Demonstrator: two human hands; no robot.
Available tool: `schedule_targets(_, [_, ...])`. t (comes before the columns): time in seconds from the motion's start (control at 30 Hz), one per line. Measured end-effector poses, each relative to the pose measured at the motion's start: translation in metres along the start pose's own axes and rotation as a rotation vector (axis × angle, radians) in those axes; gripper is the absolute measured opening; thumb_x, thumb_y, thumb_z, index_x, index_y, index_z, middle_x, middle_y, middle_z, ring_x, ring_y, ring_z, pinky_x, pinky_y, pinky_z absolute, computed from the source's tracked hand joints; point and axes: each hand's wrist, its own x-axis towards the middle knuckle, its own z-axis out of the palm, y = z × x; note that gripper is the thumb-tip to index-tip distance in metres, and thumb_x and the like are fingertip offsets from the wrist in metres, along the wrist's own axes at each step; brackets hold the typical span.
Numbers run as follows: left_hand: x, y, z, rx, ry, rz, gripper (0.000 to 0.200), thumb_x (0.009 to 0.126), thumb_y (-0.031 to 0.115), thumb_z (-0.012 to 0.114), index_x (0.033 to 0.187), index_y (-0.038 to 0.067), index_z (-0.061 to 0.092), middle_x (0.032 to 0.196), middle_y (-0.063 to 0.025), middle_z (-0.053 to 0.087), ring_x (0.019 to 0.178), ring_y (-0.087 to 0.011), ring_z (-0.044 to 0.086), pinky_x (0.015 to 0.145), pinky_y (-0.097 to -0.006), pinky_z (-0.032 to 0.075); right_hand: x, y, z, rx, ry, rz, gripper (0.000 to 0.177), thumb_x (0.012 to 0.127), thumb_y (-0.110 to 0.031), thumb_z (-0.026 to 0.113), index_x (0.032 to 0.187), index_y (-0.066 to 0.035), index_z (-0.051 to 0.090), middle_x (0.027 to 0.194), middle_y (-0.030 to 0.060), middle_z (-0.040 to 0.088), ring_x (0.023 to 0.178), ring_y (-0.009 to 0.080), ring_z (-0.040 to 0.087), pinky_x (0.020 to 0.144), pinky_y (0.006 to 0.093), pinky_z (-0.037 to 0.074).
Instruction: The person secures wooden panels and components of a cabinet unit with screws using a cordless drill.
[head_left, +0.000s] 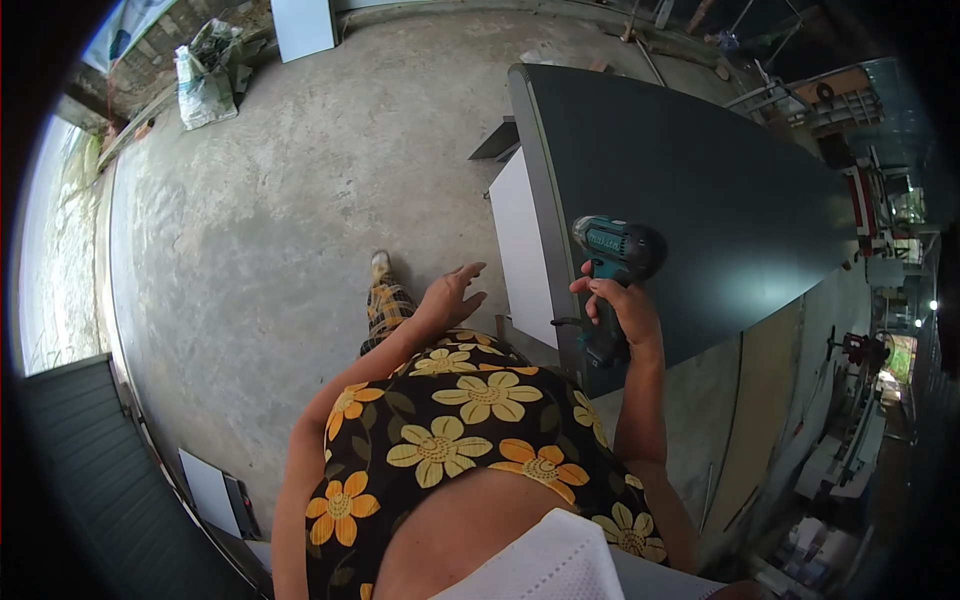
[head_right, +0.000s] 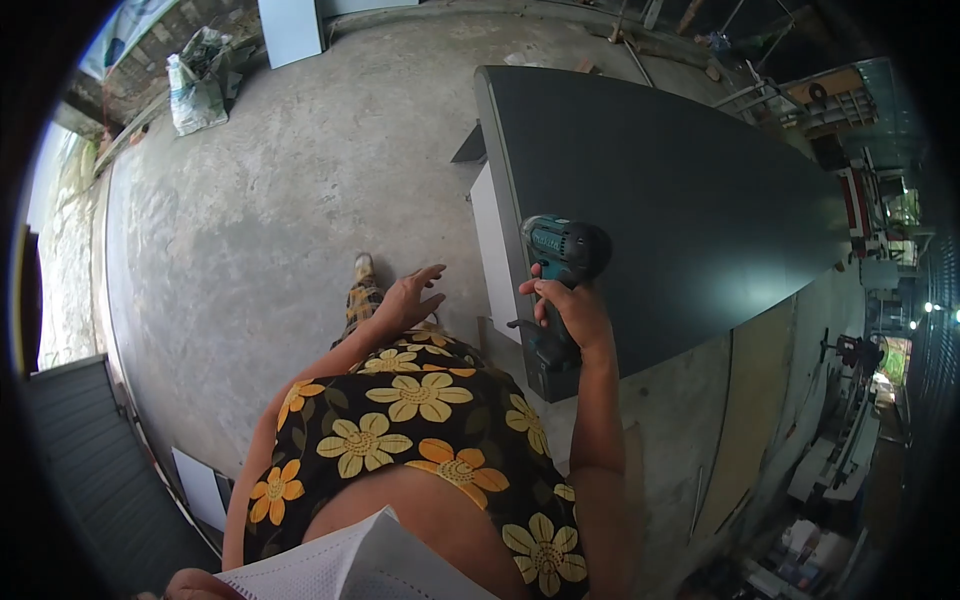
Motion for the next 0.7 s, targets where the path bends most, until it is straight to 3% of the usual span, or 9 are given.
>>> schedule_targets(0.5, [0.208,-0.044,-0.129,-0.098,-0.182,0.176,0.061,0.076,0.015,0.063,0.130,0.006,0.038,0.115,-0.0220,0.053,0.096,-0.0372,0.058,0.082,-0.0411,0.049,0.199,-0.091,0.075,-0.002,0.258,0.052,0.022,0.075,-0.011,0.058,0.095,-0.001,0.056,0.086,0.0095,0.062,0.048,0.0110,0.054,0.043,0.0235,0.043])
schedule_targets(0.7, [0.248,-0.062,-0.135,-0.083,-0.260,0.278,0.069,0.075,0.015,0.064,0.135,0.007,0.031,0.134,-0.0219,0.037,0.102,-0.0374,0.055,0.086,-0.0407,0.048,0.249,-0.105,0.084,-0.010,0.337,0.134,0.023,0.074,-0.011,0.058,0.094,0.000,0.055,0.085,0.0102,0.061,0.047,0.0119,0.053,0.042,0.0239,0.042])
